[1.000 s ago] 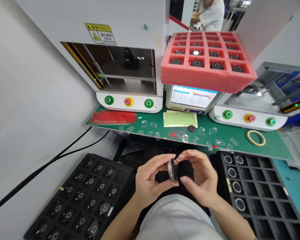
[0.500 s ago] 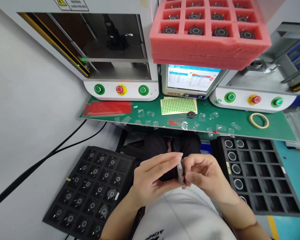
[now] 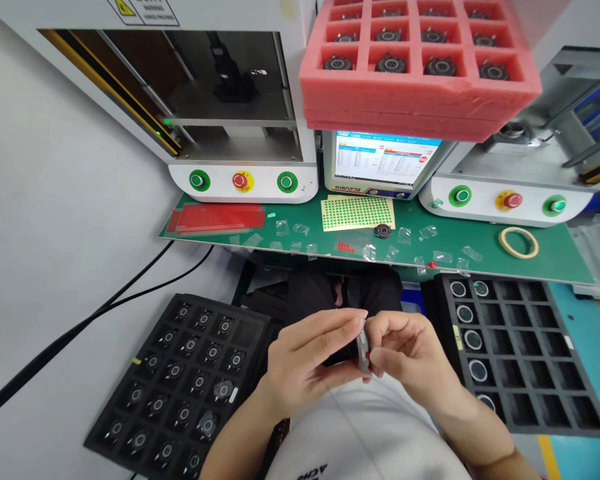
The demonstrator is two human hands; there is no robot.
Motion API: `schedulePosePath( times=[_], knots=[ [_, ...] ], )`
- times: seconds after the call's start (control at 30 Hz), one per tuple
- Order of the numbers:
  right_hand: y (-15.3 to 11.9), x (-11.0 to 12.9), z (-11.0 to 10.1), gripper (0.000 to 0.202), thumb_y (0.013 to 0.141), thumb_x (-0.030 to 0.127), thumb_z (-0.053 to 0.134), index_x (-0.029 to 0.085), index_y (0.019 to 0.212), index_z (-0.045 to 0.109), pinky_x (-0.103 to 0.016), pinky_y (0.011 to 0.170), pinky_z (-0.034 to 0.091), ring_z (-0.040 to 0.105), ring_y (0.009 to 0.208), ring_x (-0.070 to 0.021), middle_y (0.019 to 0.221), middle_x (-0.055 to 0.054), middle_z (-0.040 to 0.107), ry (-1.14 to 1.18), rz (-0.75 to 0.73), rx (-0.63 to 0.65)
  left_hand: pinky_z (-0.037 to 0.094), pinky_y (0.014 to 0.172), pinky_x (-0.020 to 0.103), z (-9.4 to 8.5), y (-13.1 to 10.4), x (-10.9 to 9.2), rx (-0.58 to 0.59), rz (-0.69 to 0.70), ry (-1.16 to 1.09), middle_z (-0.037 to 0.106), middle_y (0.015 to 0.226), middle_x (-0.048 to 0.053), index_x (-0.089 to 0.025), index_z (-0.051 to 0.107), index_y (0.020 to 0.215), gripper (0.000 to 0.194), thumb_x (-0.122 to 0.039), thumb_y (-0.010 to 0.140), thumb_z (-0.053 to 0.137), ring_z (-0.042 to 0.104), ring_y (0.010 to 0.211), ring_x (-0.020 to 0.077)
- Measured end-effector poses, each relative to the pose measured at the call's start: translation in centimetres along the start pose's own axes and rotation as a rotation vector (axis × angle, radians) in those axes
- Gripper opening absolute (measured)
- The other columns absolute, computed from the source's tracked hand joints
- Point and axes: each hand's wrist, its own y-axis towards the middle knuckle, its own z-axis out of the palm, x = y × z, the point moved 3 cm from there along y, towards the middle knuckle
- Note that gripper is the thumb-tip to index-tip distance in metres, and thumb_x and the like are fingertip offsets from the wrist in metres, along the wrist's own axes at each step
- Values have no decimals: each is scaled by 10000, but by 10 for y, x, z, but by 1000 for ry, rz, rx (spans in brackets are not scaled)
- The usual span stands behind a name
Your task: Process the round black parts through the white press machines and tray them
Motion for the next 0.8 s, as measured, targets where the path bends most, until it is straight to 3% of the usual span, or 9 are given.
schedulePosePath(
  times=[0.23, 0.37, 0.47, 0.57, 0.63, 0.8],
  knots=[
    [6, -12, 5, 237, 693, 211, 821, 179, 682, 587, -212, 493, 567, 585, 491, -82, 595, 45, 613, 210, 58, -16, 593, 823, 321, -3, 1, 4, 17, 72, -31, 694, 1144, 111, -215, 529, 1352, 600, -158, 789, 731, 673, 989, 192],
    [7, -11, 10, 345, 655, 263, 852, 205, 780, 536, -216, 476, 557, 560, 438, -82, 551, 63, 616, 263, 101, 39, 591, 797, 333, -1, 2, 12, -15, 36, -226, 711, 1097, 105, -254, 575, 1313, 576, -244, 768, 760, 683, 936, 201],
    [5, 1, 7, 313, 727, 362, 785, 211, 866, 548, -245, 488, 550, 562, 470, -109, 579, 35, 630, 218, -21, 24, 605, 736, 307, 5, 2, 22, -66, -168, -538, 705, 1133, 130, -259, 598, 1298, 581, -346, 750, 769, 701, 886, 214],
    [2, 13, -2, 207, 783, 340, 714, 213, 865, 572, -247, 504, 525, 531, 513, -120, 583, 32, 586, 163, -179, -121, 606, 625, 268, 13, 1, 28, -123, -400, -849, 672, 1212, 166, -242, 635, 1261, 496, -418, 802, 704, 699, 842, 210],
    [2, 15, -7, 165, 794, 323, 693, 213, 845, 581, -243, 503, 496, 512, 523, -125, 571, 31, 560, 137, -200, -179, 594, 581, 255, 19, 1, 28, -134, -534, -1018, 671, 1210, 176, -217, 675, 1206, 403, -427, 867, 617, 687, 815, 199],
    [0, 13, -8, 160, 809, 337, 687, 221, 862, 591, -258, 551, 469, 547, 561, -139, 609, 12, 602, 55, -249, -124, 532, 475, 184, 30, 0, 22, -123, -766, -1284, 683, 1117, 169, -145, 702, 1063, 329, -362, 933, 492, 630, 678, 130]
  ],
)
